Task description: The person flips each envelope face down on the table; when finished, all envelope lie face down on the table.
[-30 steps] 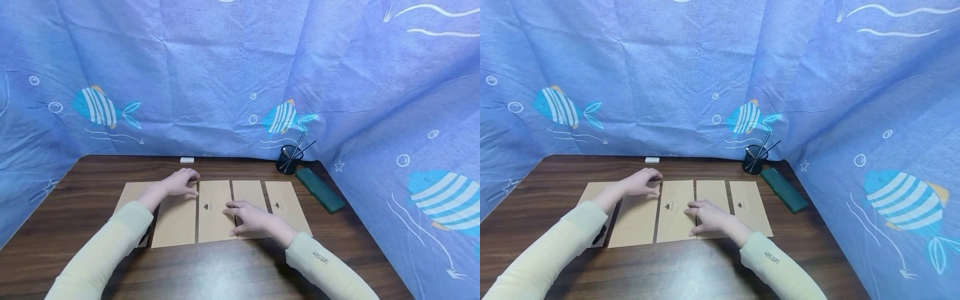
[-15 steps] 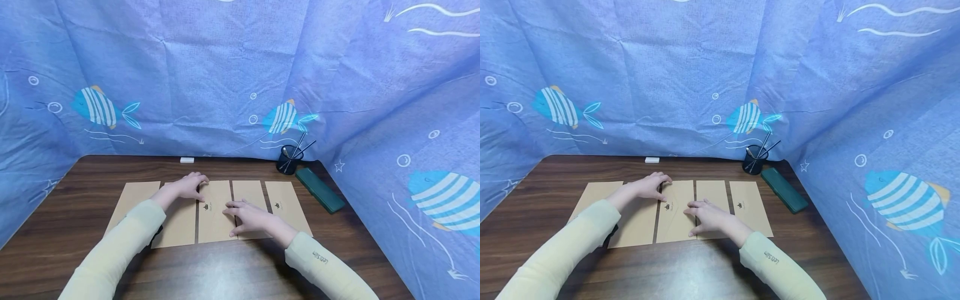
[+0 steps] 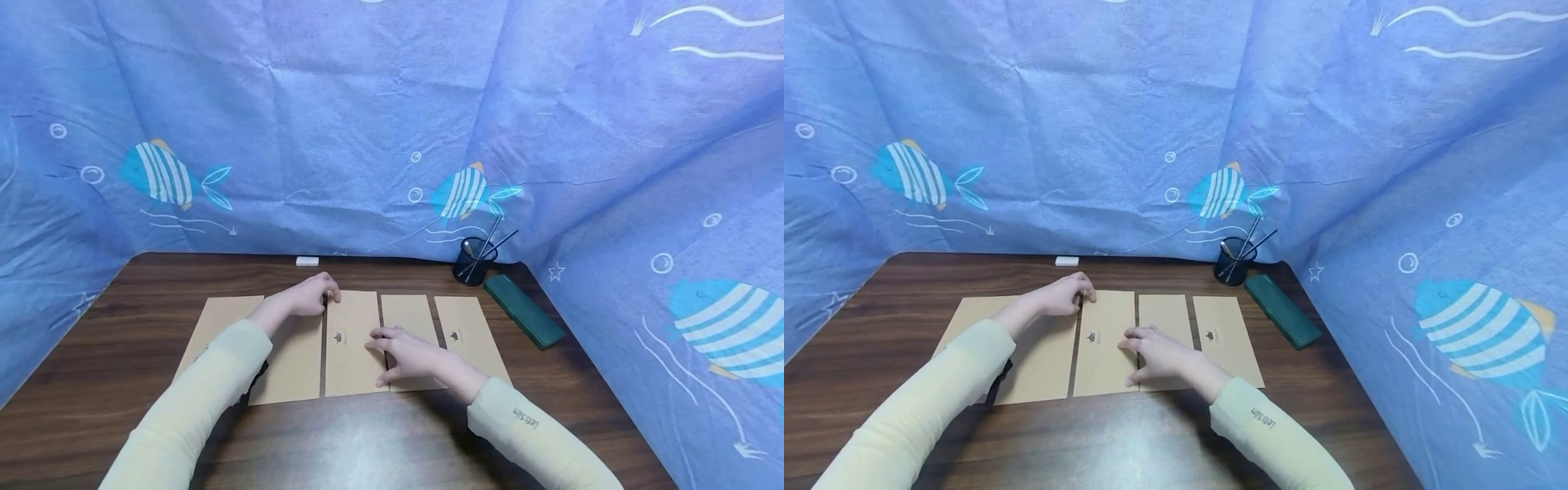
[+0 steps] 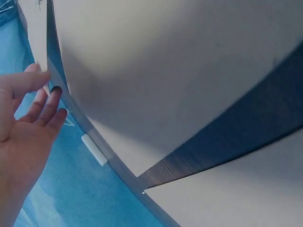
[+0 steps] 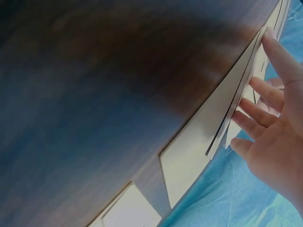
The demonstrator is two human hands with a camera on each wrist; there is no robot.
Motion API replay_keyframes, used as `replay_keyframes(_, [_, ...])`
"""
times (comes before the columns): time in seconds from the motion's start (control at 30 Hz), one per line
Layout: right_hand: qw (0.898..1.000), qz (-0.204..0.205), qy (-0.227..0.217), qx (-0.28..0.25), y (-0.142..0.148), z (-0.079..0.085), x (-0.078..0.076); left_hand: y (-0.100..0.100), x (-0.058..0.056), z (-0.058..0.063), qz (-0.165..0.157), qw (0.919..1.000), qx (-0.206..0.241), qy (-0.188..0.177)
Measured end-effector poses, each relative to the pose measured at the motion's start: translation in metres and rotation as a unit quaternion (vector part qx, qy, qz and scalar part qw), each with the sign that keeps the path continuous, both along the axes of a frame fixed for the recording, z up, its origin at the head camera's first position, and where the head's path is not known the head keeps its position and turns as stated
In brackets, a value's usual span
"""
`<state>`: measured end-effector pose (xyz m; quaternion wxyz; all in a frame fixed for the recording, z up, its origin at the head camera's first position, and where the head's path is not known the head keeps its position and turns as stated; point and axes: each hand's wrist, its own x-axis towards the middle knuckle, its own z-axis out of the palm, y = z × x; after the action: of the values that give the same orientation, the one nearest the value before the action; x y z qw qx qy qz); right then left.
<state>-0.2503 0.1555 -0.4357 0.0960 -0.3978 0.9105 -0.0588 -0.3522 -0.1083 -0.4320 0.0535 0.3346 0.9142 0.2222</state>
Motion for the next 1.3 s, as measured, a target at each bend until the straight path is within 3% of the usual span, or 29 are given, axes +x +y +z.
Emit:
replay_keyframes(0.37, [0.998, -0.01, -0.043, -0.038, -0.001, 0.007, 0.002, -0.002, 0.002, 0.001, -0.003, 0.9979, 0.048, 0.042])
replay_keyframes(0.6, [0.994, -0.002, -0.047, -0.098, -0.004, 0.018, 0.004, -0.003, 0.001, 0.004, -0.011, 0.9938, 0.085, 0.072])
replay_keyframes(0.93, [0.985, -0.004, -0.047, -0.164, -0.015, 0.038, 0.007, 0.003, -0.001, 0.021, 0.002, 0.9934, 0.097, 0.061])
replay_keyframes(1.3, [0.962, -0.049, -0.128, -0.235, -0.025, 0.054, 0.008, 0.013, 0.003, 0.046, -0.025, 0.99, 0.113, 0.08])
